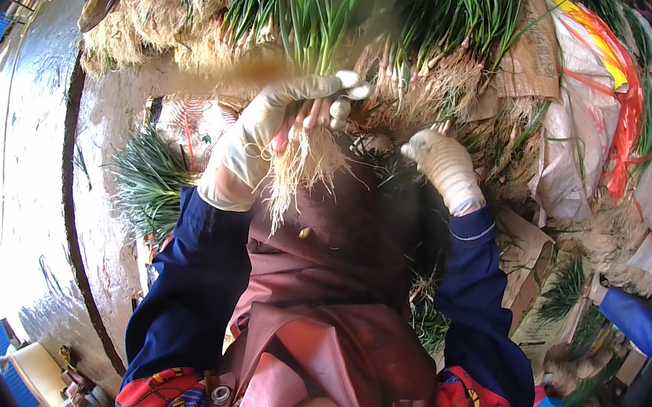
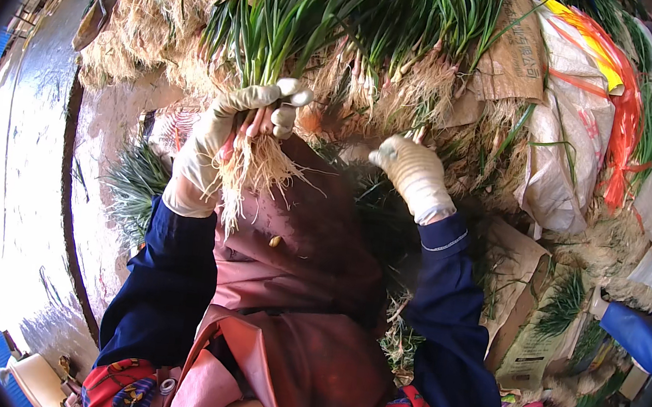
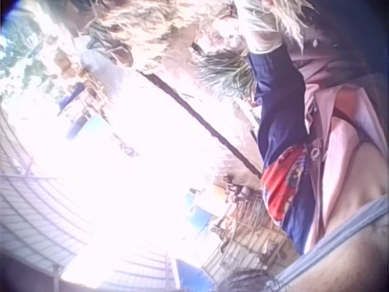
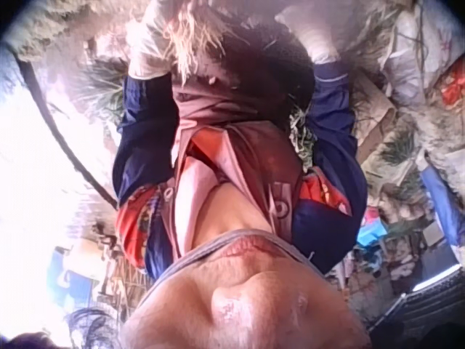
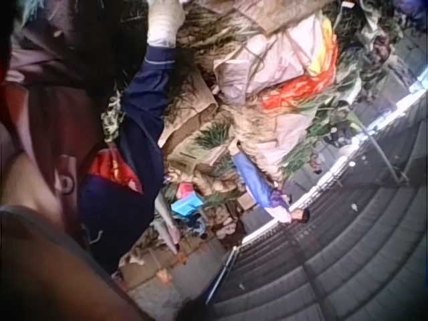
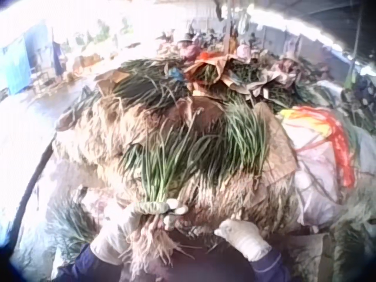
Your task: The person gathers leeks by hand into a bunch, aligns the stalks, and secures them with a red plastic tie.
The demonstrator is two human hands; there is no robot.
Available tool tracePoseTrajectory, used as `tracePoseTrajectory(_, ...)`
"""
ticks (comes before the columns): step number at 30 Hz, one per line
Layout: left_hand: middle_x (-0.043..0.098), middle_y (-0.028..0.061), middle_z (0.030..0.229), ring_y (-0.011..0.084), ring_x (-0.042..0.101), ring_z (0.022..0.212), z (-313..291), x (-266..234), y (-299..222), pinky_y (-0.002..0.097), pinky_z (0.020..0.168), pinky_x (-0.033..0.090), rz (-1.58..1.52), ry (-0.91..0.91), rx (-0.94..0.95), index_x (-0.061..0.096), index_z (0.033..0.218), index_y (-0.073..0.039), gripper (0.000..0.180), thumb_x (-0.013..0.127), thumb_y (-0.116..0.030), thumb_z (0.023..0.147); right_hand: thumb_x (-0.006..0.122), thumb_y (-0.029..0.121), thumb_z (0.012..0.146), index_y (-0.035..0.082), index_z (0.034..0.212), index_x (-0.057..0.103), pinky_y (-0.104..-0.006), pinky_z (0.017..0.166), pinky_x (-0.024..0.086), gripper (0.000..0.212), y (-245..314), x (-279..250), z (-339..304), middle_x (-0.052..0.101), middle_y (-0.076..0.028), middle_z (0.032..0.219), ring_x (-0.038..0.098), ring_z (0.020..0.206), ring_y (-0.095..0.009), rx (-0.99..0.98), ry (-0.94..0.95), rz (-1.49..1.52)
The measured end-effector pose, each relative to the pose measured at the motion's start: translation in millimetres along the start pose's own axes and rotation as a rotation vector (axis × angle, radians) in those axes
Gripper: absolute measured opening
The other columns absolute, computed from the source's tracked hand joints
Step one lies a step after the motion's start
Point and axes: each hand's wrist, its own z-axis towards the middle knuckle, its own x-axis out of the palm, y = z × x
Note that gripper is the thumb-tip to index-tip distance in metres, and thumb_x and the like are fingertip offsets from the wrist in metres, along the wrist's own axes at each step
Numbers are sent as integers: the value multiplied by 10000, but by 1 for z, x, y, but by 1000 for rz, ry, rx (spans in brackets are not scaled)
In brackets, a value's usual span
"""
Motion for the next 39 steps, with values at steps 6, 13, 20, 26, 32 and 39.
tracePoseTrajectory(6,600,163,989,153,535,727,-5,25,-22,255,651,448,-33,57,25,548,1080,76,324,573,-147,846,614,-23,798,76,1350,332,-334,974,420,628,61,-64,48,495,-141,1273,499,1164,-229,-670,-1025,287)
tracePoseTrajectory(13,590,130,1011,145,533,768,4,0,12,244,701,437,-90,78,-125,531,1093,80,329,545,-155,863,605,140,838,127,1134,530,-323,724,542,307,76,-52,72,630,-91,895,623,800,-208,-663,-652,244)
tracePoseTrajectory(20,632,129,957,139,553,683,24,-11,6,253,645,485,-140,128,-118,527,1131,83,337,590,-104,857,511,163,918,65,968,602,-235,650,480,142,51,-78,98,642,-41,926,552,741,-80,-219,-374,985)
tracePoseTrajectory(26,575,104,770,156,564,738,14,-28,7,264,647,491,-475,69,-28,504,1095,84,327,603,-96,842,592,408,849,65,1065,591,-315,891,447,405,26,-70,103,659,-97,1007,595,943,-156,124,-238,303)
tracePoseTrajectory(32,568,92,720,159,548,673,20,-42,24,240,665,465,-381,-13,-37,469,1167,157,396,574,-53,848,645,370,822,67,1217,538,-291,843,470,509,2,-2,129,661,-50,1037,607,874,-150,345,-210,383)
tracePoseTrajectory(39,545,104,769,188,511,737,19,-56,38,265,700,438,-433,106,-8,534,1086,103,318,550,-119,860,610,498,780,107,1128,619,-300,862,452,524,-5,-39,122,647,-106,1073,611,986,-240,276,-346,294)
